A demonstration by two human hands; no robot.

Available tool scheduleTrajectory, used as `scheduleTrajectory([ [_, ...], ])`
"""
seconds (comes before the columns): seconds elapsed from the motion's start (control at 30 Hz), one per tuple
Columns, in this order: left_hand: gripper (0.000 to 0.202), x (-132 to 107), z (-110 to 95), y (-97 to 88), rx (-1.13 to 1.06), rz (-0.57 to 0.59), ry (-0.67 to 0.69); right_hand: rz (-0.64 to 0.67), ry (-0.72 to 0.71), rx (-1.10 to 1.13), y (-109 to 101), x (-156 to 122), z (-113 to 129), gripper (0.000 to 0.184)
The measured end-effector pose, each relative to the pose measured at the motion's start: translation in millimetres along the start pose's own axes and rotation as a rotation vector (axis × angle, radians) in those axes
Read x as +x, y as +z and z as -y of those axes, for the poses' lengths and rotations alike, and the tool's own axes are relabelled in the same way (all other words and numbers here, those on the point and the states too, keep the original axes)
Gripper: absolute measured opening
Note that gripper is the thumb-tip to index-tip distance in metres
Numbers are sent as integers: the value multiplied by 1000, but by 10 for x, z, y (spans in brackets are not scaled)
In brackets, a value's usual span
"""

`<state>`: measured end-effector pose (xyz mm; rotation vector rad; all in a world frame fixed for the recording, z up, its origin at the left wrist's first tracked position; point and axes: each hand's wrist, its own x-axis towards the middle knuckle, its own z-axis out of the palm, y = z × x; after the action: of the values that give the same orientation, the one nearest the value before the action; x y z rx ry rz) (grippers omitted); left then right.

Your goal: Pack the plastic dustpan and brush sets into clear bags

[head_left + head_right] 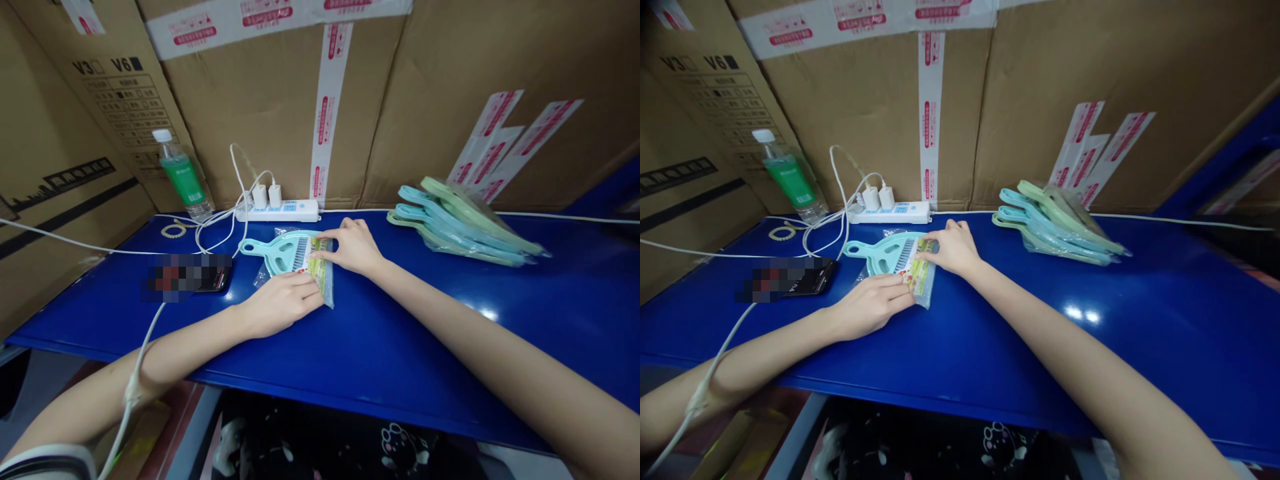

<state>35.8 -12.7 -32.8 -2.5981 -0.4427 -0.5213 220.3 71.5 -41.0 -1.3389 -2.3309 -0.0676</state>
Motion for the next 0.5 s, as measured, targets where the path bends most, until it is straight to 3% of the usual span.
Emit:
scheduleTrajectory([
  [0.27,38,-12,-82,-44,-68,-4,60,-87,12,151,50,8,-88,7],
  [0.4,35,-25,-112,-50,-75,-1,77,-102,4,181,73,-9,-77,7],
  [0.5,36,-37,-110,-50,-97,-3,78,-120,-86,182,98,-29,-62,14],
])
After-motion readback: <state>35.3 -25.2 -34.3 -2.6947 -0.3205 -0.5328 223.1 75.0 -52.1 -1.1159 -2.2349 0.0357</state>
